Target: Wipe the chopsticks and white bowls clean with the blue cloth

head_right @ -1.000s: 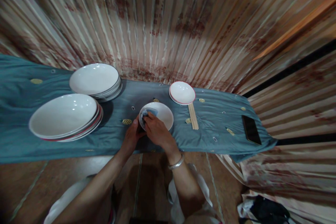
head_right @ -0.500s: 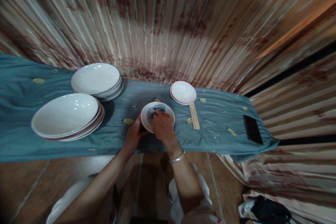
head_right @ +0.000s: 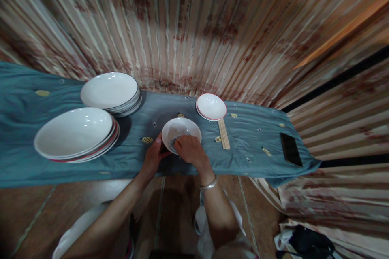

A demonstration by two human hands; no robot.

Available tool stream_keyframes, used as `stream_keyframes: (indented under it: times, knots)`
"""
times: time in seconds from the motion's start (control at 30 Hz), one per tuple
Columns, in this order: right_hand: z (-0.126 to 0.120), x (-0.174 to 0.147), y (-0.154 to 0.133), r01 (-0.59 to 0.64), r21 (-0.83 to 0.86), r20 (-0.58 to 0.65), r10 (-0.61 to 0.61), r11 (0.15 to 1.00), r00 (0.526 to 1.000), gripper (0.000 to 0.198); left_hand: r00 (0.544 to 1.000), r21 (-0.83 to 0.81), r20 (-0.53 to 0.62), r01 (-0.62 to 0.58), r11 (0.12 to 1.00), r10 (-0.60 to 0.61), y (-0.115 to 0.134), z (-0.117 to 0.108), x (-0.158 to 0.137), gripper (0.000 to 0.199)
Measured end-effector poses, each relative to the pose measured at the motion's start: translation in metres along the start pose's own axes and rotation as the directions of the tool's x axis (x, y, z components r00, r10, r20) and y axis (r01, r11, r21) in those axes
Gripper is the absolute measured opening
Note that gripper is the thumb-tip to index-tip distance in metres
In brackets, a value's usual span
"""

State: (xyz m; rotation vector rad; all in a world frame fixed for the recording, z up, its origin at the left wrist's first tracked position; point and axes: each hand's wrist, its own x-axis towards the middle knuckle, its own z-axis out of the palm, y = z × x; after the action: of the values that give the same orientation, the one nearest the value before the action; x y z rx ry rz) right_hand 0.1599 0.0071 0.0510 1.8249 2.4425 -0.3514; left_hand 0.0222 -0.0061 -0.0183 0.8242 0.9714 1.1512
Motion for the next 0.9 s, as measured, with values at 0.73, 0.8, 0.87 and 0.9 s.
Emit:
stream_keyframes:
  times: [0.73, 0.8, 0.87, 0.9]
  knots:
    - [0.027, 0.02, -0.005, 0.142, 0.322, -0.209, -0.076, 0.936, 0.975, 0.036, 1.0, 0.029, -0.018, 0.002, 1.0, -0.002, -0.003, -0.001, 0.001, 0.065]
    - [0.028, 0.022, -0.003, 0.12, 0.264, -0.221, -0.061, 0.957, 0.973, 0.037, 1.0, 0.024, -0.019, 0.003, 1.0, -0.003, -0.002, -0.001, 0.001, 0.066]
    - [0.028, 0.022, -0.002, 0.074, 0.199, -0.229, -0.028, 0.977, 0.973, 0.037, 1.0, 0.015, -0.016, 0.002, 1.0, -0.002, -0.002, 0.0, 0.001, 0.067]
    - [0.028, 0.022, -0.002, 0.046, 0.165, -0.229, -0.007, 0.985, 0.973, 0.038, 1.0, 0.009, -0.01, 0.001, 1.0, -0.001, -0.002, 0.0, 0.001, 0.066]
